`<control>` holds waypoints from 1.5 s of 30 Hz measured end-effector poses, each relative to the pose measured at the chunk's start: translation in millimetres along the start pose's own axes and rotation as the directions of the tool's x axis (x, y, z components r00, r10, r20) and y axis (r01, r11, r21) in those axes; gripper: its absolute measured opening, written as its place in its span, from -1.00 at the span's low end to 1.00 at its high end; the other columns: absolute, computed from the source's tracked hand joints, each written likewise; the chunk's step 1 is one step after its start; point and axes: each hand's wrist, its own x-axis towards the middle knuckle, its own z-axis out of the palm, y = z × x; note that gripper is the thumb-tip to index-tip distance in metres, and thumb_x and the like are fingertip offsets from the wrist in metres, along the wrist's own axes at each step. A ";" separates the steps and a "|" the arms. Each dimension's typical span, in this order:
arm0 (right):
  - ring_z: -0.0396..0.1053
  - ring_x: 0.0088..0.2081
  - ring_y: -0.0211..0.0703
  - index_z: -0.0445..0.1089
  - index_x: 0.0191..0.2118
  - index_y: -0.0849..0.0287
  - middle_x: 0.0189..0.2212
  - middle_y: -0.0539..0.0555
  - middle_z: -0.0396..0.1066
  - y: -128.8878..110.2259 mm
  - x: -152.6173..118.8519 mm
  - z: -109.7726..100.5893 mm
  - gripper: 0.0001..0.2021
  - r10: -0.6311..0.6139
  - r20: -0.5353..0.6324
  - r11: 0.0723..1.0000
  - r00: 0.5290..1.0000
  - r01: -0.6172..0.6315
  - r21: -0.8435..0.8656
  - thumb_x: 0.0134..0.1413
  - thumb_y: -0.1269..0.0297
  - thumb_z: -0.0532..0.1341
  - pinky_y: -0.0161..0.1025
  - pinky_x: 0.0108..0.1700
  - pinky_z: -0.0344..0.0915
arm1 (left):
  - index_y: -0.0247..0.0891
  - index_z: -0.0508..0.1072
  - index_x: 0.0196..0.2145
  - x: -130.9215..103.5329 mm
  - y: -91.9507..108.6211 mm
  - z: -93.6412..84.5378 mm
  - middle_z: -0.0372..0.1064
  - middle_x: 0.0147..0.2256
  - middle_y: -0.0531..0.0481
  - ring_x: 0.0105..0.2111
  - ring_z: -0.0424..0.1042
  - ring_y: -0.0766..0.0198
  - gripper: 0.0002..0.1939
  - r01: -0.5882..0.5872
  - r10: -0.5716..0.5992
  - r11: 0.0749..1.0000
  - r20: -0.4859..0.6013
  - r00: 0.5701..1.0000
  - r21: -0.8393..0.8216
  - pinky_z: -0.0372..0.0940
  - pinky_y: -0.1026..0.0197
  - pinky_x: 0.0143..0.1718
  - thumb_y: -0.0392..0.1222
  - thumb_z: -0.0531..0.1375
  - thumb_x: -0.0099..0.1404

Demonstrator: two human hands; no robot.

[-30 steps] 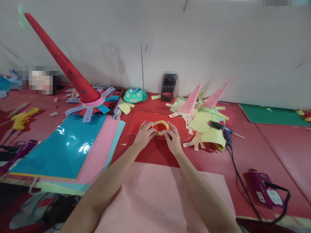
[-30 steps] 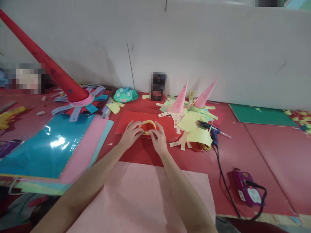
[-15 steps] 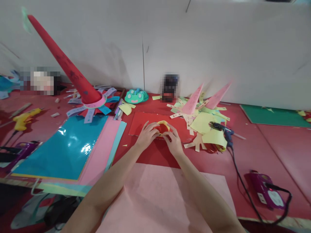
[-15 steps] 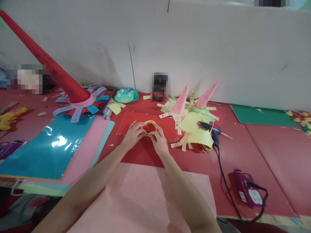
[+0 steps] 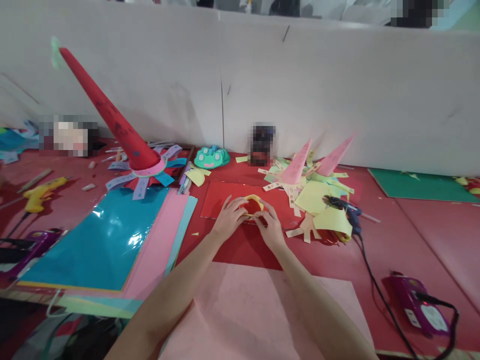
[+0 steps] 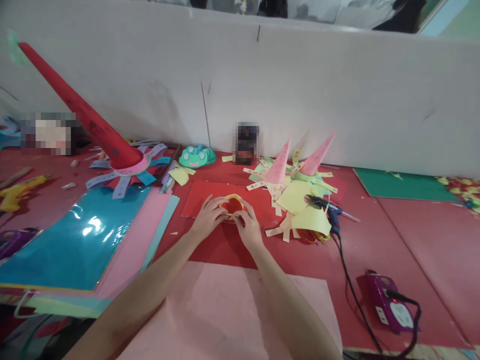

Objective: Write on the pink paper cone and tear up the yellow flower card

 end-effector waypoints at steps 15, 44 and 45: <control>0.18 0.16 -0.03 0.28 -0.02 0.04 0.25 0.14 -0.07 -6.3 -12.8 -3.3 -0.72 -0.029 0.126 0.999 0.992 0.034 -0.041 0.15 0.33 0.05 0.03 0.12 0.24 | -0.23 0.41 -0.30 -4.5 0.8 -0.1 0.34 0.00 -0.04 0.09 0.23 0.22 -0.86 -0.008 0.007 0.998 0.023 1.000 0.066 -0.08 -0.09 0.24 -0.21 0.06 0.31; 0.39 -0.15 -0.20 0.40 -0.31 0.06 0.18 0.08 0.10 -8.7 2.2 -0.1 -0.82 0.002 0.057 0.999 0.998 -0.004 0.037 0.15 0.21 0.07 -0.17 -0.12 0.39 | -0.21 0.44 -0.35 -5.1 -4.7 3.0 0.33 -0.02 -0.04 0.06 0.25 0.19 -0.85 -0.033 0.033 0.999 -0.005 0.999 0.012 0.01 -0.07 0.19 -0.17 0.09 0.29; 0.37 -0.09 -0.18 0.40 -0.31 0.07 0.18 0.09 0.12 -7.3 2.4 0.3 -0.82 0.003 0.052 0.999 0.999 -0.006 0.040 0.15 0.22 0.06 -0.16 -0.09 0.38 | -0.21 0.44 -0.34 -5.2 -4.7 2.9 0.33 -0.02 -0.05 0.06 0.25 0.19 -0.85 -0.041 0.041 0.999 -0.009 0.999 0.012 0.02 -0.06 0.19 -0.16 0.09 0.29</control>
